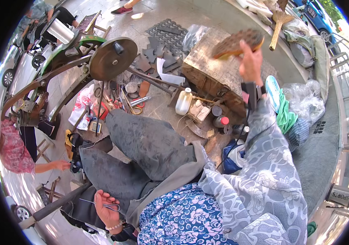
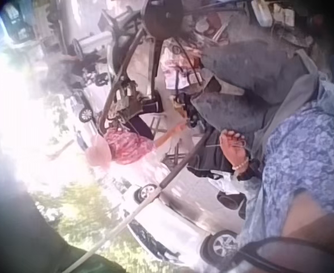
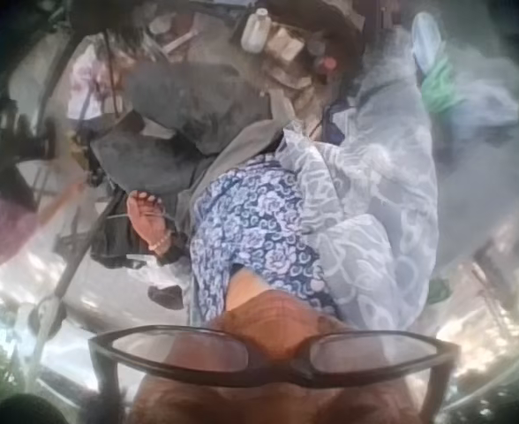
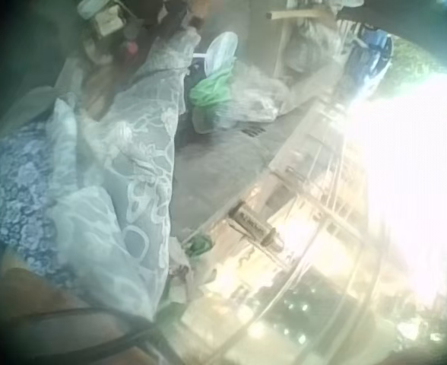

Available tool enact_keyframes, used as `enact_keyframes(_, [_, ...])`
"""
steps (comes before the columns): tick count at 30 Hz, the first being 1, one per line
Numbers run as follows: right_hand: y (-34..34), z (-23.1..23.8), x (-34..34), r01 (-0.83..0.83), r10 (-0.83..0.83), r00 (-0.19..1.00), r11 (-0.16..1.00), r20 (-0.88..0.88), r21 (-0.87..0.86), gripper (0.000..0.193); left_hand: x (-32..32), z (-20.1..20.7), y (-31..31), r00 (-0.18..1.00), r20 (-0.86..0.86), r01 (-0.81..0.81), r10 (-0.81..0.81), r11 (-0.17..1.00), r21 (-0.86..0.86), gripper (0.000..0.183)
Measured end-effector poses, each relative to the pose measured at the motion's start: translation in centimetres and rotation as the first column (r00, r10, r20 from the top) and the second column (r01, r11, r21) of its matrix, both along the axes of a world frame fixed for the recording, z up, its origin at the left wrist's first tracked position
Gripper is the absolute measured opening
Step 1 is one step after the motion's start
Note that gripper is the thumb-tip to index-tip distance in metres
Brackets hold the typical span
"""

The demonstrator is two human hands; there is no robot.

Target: Repairing the sole of a black sandal using a hand tool.

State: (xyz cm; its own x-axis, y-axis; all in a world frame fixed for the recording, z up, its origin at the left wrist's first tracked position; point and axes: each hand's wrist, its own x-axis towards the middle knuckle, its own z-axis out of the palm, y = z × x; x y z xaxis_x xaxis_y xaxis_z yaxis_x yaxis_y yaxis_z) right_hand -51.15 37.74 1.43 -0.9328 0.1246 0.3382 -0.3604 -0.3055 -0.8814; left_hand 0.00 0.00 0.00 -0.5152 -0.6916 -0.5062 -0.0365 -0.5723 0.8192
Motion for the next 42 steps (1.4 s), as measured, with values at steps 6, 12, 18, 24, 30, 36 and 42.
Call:
enact_keyframes(6, [4.3,-2.8,-7.2,0.54,-0.182,0.828,0.513,-0.53,0.667,0.07,-1.2,0.7,1.7,0.997,-0.001,-0.08,0.08,0.996,-0.031,0.021])
enact_keyframes(12, [8.7,-15.2,-4.6,0.026,0.055,0.998,0.007,-0.026,1.0,0.069,-1.6,1.5,3.0,0.996,0.053,-0.068,0.074,0.992,-0.105,0.023])
enact_keyframes(18, [8.4,-20.4,3.8,-0.083,0.124,0.992,0.39,0.037,0.917,0.041,-0.8,3.4,3.9,0.995,-0.091,-0.024,0.025,1.0,0.008,0.022])
enact_keyframes(24, [-1.2,-15.6,12.2,-0.662,0.493,0.739,0.403,0.46,0.632,0.038,0.7,0.1,4.8,0.964,-0.235,-0.116,0.127,0.991,0.06,0.022])
enact_keyframes(30, [-12.8,-1.9,18.1,-0.538,0.721,0.656,0.239,0.224,0.808,0.05,1.6,-1.0,3.8,0.906,-0.405,-0.055,0.12,0.984,0.169,0.021])
enact_keyframes(36, [-18.3,0.7,23.8,-0.231,0.771,0.634,0.108,0.065,0.967,0.06,1.5,-3.0,3.1,0.807,-0.548,0.003,0.218,0.928,0.373,0.023])
enact_keyframes(42, [-18.3,-0.3,22.8,-0.302,0.723,0.69,0.238,0.039,0.923,0.052,-1.0,-3.2,2.1,0.815,-0.557,0.099,0.157,0.911,0.401,0.023])
